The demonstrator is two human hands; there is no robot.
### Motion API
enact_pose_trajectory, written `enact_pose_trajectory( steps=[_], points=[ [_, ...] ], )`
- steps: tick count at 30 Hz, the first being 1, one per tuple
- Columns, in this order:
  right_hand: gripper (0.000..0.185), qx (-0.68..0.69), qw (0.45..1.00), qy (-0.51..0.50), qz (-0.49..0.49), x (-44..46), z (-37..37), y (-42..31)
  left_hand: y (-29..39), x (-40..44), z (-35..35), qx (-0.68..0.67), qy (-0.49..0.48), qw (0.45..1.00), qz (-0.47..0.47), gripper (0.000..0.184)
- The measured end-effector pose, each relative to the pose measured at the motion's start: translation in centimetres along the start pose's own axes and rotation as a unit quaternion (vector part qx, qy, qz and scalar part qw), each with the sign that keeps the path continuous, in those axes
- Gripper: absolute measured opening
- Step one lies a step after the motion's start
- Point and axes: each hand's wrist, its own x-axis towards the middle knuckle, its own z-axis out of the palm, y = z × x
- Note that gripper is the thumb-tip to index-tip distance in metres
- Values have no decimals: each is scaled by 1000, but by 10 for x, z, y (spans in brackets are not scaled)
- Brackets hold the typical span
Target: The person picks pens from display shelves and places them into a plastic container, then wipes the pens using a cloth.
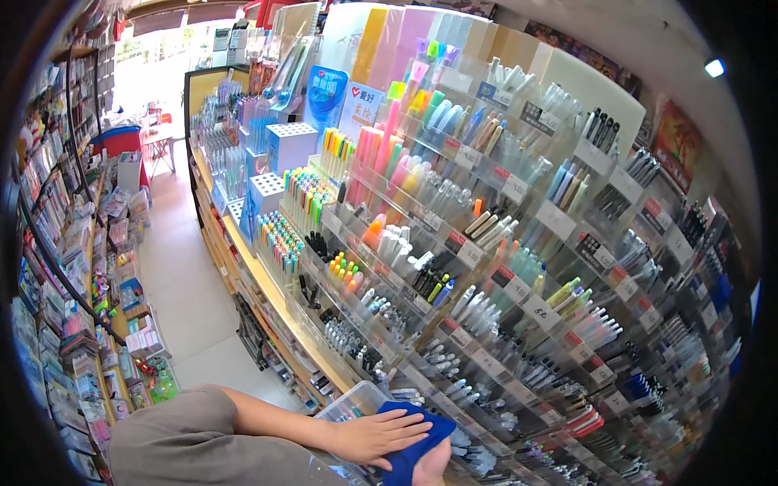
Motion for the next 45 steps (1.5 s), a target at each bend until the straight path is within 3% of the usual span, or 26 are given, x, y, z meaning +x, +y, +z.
enact_pose_trajectory(
  steps=[4,5,6,8,9,11,12,14,15,16,18,21,24,30,33,36,45],
  points=[
    [54,95,995,-28,19,1,-3,-3,4,-10,-18,-37,-52,998,17,78],
    [64,179,978,-94,52,3,-12,-4,6,-11,-24,-78,-34,996,19,66],
    [71,159,983,-69,56,4,-16,-5,2,-14,-21,-124,-3,992,36,58],
    [69,134,988,-78,23,4,-27,-4,-11,-20,-12,-219,58,972,67,42],
    [69,121,990,-70,-7,-2,-20,-9,-12,-22,-15,-308,118,943,34,22],
    [63,103,985,-63,-120,-12,0,-17,-15,-25,-28,-333,130,933,-38,18],
    [61,10,983,-117,-142,-15,-1,-25,-17,-26,-31,-281,103,949,-100,15],
    [63,-42,967,-144,-208,-28,4,-32,-28,-26,-26,-245,51,951,-183,16],
    [63,-72,957,-157,-235,-31,2,-36,-35,-26,-24,-216,5,960,-178,16],
    [63,-30,966,-98,-235,-37,10,-37,-36,-25,-21,-139,-51,974,-173,13],
    [63,-23,971,-110,-213,-38,9,-36,-34,-22,-10,-62,-87,986,-128,12],
    [64,6,979,-94,-182,-34,-5,-25,-43,-18,24,59,-249,964,-76,13],
    [73,50,978,-137,-147,-18,-27,-10,-47,-10,45,92,-300,949,-28,13],
    [76,99,973,-165,-130,-5,-48,0,-42,-10,54,98,-286,953,-16,17],
    [74,112,977,-148,-106,-5,-48,-2,-37,-6,47,105,-351,931,3,16],
    [72,139,976,-144,-89,-7,-45,-4,-37,-8,51,121,-355,927,6,16],
    [67,151,974,-129,-111,-5,-47,-1,-36,-5,38,87,-378,922,5,14]
  ],
)
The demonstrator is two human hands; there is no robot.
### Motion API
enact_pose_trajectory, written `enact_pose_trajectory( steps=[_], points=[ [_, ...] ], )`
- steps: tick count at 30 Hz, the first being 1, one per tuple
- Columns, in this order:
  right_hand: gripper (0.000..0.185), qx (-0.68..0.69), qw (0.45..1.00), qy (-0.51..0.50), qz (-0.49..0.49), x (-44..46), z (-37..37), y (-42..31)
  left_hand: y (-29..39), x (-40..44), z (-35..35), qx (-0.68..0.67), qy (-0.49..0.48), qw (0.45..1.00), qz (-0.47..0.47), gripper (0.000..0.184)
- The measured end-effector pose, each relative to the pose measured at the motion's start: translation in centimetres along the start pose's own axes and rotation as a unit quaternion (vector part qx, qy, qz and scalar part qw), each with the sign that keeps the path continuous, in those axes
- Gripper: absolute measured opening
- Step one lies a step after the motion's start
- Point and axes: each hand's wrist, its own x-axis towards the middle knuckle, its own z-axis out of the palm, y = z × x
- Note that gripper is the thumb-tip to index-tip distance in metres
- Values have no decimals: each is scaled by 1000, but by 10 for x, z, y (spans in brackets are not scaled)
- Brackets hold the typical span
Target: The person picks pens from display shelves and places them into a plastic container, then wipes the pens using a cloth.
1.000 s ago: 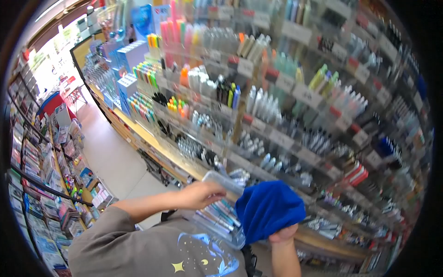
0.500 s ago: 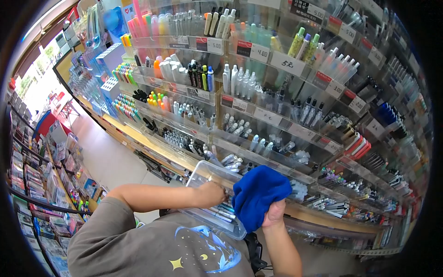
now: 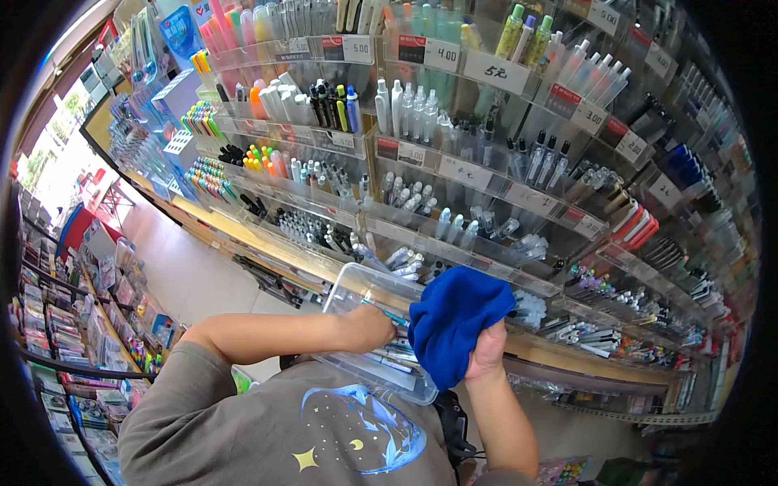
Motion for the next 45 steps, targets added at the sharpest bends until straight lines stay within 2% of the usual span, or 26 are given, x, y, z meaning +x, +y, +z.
enact_pose_trajectory(
  steps=[4,7,13,19,22,27,31,33,34,37,39,40,43,44,45],
  points=[
    [65,4,1000,-2,-3,0,1,0,0,2,2,-32,-20,998,-49,14],
    [65,16,1000,-1,3,0,-2,-1,0,0,-14,-22,-90,992,-81,15],
    [63,20,1000,12,-2,-2,-3,-2,4,0,-18,-8,-97,992,-85,17],
    [63,15,1000,10,0,0,0,-3,-3,1,-15,-104,-137,983,-67,20],
    [64,13,1000,7,0,-1,-1,-3,0,4,-17,-101,-159,980,-61,22],
    [65,4,999,36,-19,-3,-3,-2,-3,3,-10,-156,-136,974,-96,23],
    [63,-16,999,2,-40,0,-2,-2,-9,-13,-37,-215,-122,961,-122,26],
    [59,-39,997,-38,-55,5,3,-1,-17,-29,-45,-250,-66,962,-85,22],
    [58,-42,997,-16,-63,5,9,0,-22,-38,-50,-268,-38,960,-67,20],
    [58,-33,997,30,-70,4,22,0,-30,-66,-83,-540,-92,823,-150,16],
    [59,-3,998,40,-55,3,22,1,-38,-80,-78,-613,-36,773,-158,15],
    [60,-37,997,-4,-63,5,21,0,-41,-86,-74,-647,-8,745,-160,15],
    [68,-45,998,-8,-52,4,4,-2,-44,-94,-61,-759,97,629,-137,17],
    [67,16,1000,1,-12,-1,12,-3,-42,-92,-53,-786,121,598,-102,17],
    [66,-28,999,24,4,-1,11,1,-39,-89,-49,-798,131,584,-70,17]
  ],
)
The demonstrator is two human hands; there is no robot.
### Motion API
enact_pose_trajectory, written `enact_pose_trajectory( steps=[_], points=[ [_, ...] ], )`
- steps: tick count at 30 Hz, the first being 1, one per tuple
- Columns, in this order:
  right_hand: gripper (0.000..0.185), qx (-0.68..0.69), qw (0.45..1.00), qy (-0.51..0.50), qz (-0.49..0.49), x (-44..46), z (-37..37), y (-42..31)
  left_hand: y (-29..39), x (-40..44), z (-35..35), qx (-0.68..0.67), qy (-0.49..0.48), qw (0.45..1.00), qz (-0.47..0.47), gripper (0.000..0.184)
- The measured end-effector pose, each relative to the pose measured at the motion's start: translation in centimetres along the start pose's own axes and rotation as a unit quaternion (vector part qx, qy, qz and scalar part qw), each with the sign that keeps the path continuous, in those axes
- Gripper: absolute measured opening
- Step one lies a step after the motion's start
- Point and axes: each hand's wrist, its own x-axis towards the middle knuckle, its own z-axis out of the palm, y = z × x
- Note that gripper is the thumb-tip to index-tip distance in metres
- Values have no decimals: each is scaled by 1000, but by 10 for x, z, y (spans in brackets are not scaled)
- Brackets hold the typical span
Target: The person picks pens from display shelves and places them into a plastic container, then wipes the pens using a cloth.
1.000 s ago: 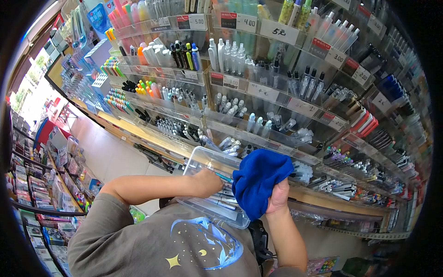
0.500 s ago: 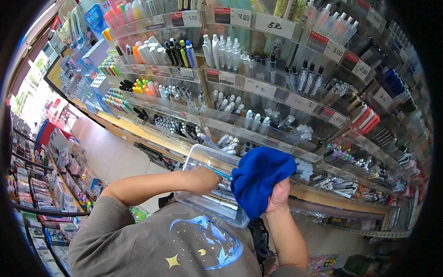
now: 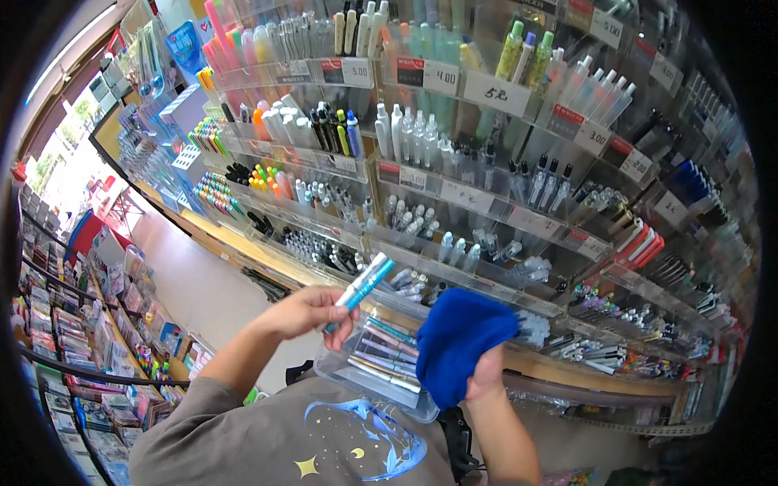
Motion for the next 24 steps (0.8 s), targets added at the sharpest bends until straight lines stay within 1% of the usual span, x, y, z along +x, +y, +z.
enact_pose_trajectory(
  steps=[1,3,4,5,6,8,9,10,13,16,17,18,20,21,23,24],
  points=[
    [64,-45,999,24,15,0,-2,5,-3,2,6,-12,-10,1000,9,17],
    [64,-199,979,17,45,3,9,8,-10,11,20,-31,-32,999,23,17],
    [50,-248,966,56,41,6,9,20,-12,17,28,-38,-55,997,30,17],
    [37,-383,924,9,8,6,17,23,-15,21,37,-41,-64,997,24,17],
    [25,-511,858,-36,-24,7,31,24,-18,25,47,-43,-74,996,19,17],
    [19,-366,925,65,75,6,35,33,-33,38,63,23,-81,991,103,20],
    [17,-357,930,75,40,7,40,33,-36,40,67,35,-67,993,95,22],
    [17,-372,924,83,13,7,41,33,-34,39,72,23,-53,995,83,21],
    [14,-403,907,106,-59,6,47,30,-33,40,77,62,-25,994,81,18],
    [16,-487,839,121,-209,16,43,33,-24,39,84,104,9,991,90,16],
    [24,-449,858,176,-178,16,47,31,-23,36,89,123,26,988,90,16],
    [30,-495,818,193,-220,25,31,32,-24,35,91,141,43,985,91,15],
    [33,-499,806,196,-252,36,13,33,-32,36,89,138,30,988,61,16],
    [33,-506,818,212,-176,33,17,30,-33,35,89,130,29,990,55,16],
    [34,-430,860,216,-168,39,27,25,-36,35,88,102,25,993,48,18],
    [35,-390,879,220,-162,41,32,22,-41,36,87,112,38,991,64,17]
  ],
)
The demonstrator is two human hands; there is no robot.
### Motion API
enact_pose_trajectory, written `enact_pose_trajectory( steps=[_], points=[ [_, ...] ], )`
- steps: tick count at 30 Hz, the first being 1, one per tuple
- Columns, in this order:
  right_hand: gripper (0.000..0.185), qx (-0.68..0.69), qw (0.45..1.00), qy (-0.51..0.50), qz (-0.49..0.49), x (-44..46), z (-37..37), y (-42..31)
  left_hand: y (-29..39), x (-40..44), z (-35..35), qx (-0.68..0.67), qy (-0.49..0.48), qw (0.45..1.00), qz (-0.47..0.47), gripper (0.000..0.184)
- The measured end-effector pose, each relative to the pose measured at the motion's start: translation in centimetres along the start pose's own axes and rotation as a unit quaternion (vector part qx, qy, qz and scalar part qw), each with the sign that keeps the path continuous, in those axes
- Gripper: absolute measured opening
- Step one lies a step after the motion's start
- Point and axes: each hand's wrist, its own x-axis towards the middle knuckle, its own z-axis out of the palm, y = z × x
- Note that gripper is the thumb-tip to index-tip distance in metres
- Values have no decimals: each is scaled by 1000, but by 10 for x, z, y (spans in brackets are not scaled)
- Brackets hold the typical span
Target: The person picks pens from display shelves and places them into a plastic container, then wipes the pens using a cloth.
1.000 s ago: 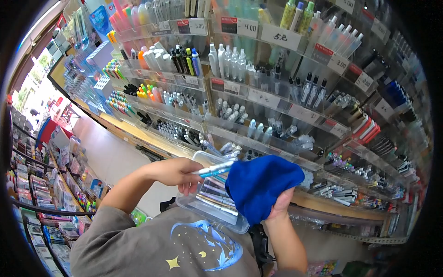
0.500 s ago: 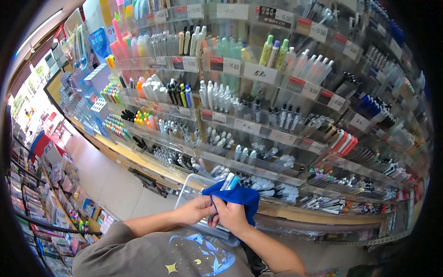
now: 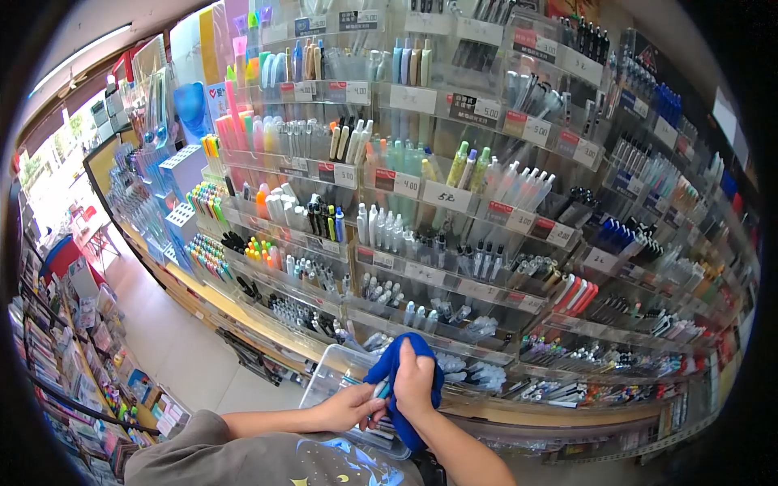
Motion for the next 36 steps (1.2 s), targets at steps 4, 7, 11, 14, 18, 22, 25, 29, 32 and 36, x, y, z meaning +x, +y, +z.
enact_pose_trajectory(
  steps=[4,7,11,14,18,22,25,29,32,36],
  points=[
    [35,266,936,-121,198,5,-4,-12,-18,3,-7,52,61,994,69,12],
    [54,326,901,-157,238,-3,-5,-35,-18,2,-16,143,80,976,143,9],
    [68,333,898,-198,211,-5,-12,-28,-7,-3,-21,158,80,971,161,6],
    [56,314,899,-257,166,-9,-15,-23,-11,-2,-22,148,84,973,156,7],
    [28,114,949,-275,106,-11,-19,2,-22,2,-23,152,104,973,138,7],
    [20,206,945,-227,115,-17,-11,-13,-25,0,-26,192,113,966,133,7],
    [25,271,928,-198,162,-16,-9,-19,-25,-1,-26,211,126,952,180,13],
    [38,365,875,-234,215,-12,-8,-26,-17,0,-23,153,119,962,192,15],
    [48,348,876,-259,209,-11,-13,-20,-13,-2,-24,181,116,960,180,11],
    [38,215,922,-296,131,-14,-15,-16,-20,-1,-27,212,112,956,167,8]
  ],
)
